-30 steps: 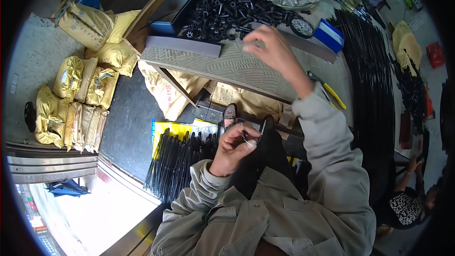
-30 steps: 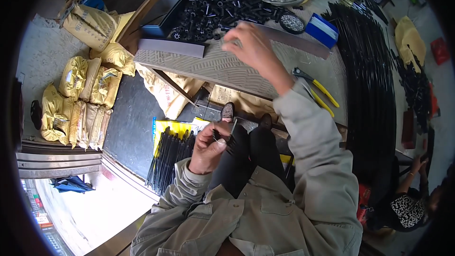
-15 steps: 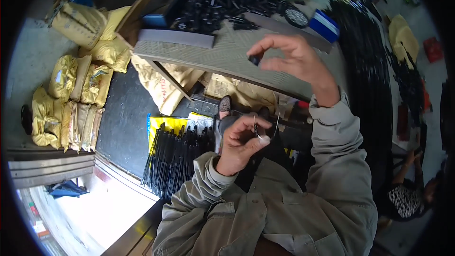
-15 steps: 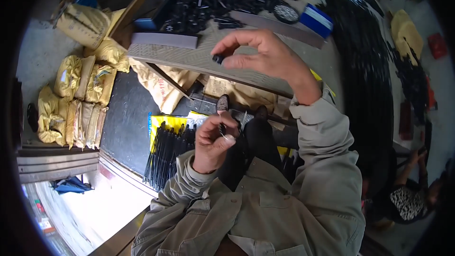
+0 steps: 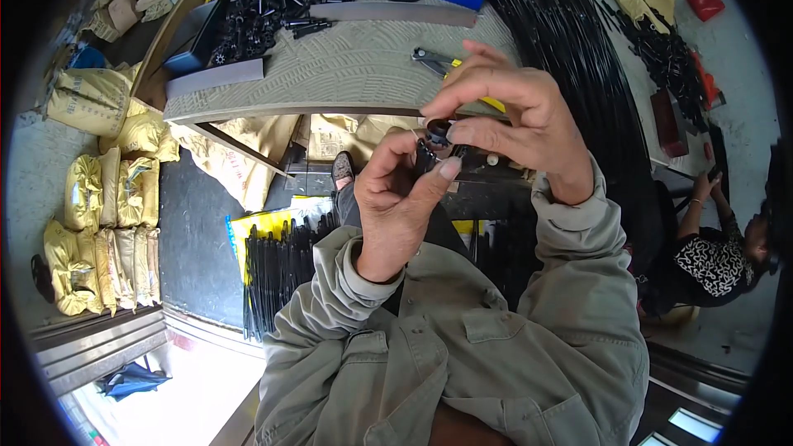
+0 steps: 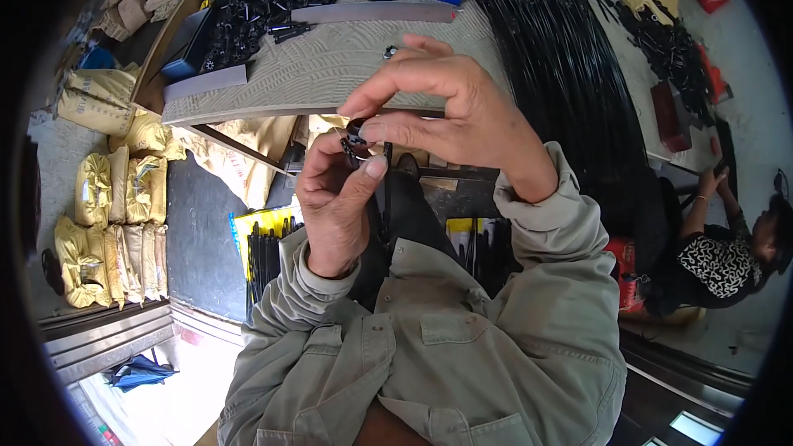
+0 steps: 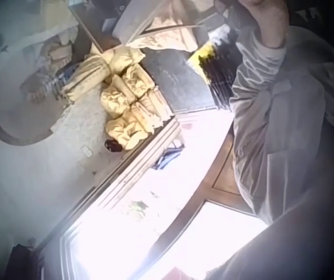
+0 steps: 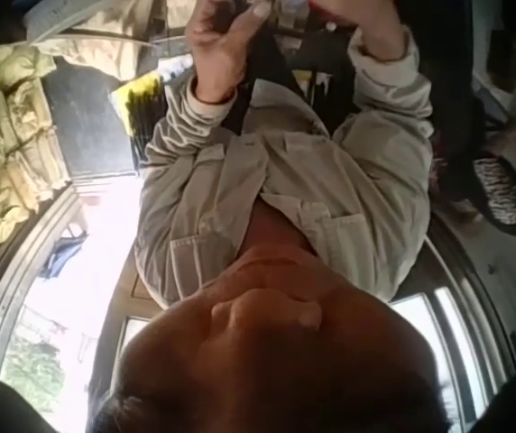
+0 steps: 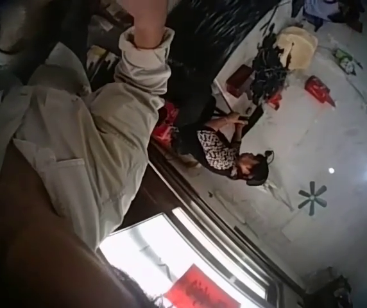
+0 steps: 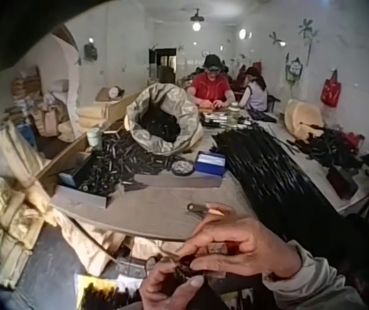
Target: Assembling bundles of thin rods or cables into a plastic connector housing using manual dexterity and pliers.
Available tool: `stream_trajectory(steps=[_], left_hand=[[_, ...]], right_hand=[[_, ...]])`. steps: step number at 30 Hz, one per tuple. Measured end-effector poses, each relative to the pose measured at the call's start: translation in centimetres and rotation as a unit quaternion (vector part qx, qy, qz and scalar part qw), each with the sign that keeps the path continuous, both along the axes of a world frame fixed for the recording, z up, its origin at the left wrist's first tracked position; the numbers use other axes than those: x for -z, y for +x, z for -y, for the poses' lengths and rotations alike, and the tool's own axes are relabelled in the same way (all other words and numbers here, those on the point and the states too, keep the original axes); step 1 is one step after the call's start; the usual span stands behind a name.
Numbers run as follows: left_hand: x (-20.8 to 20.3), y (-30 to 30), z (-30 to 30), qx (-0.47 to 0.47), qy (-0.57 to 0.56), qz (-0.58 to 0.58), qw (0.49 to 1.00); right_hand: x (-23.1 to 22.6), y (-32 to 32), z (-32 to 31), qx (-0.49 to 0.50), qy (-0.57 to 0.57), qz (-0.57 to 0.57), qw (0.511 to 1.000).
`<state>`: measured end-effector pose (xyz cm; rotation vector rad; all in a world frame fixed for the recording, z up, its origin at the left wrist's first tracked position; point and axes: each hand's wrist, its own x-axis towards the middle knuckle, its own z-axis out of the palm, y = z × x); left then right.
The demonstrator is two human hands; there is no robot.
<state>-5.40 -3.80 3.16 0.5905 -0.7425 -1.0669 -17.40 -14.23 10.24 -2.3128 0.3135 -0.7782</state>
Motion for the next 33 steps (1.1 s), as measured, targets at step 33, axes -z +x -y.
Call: stream_trajectory(steps=[33], left_hand=[[0.3, -0.3, -0.4, 0.004, 0.009, 0.024, 1.0]], right_hand=[[-0.1, -0.9, -0.8, 0.019, -0.135, -0.012, 0.991]])
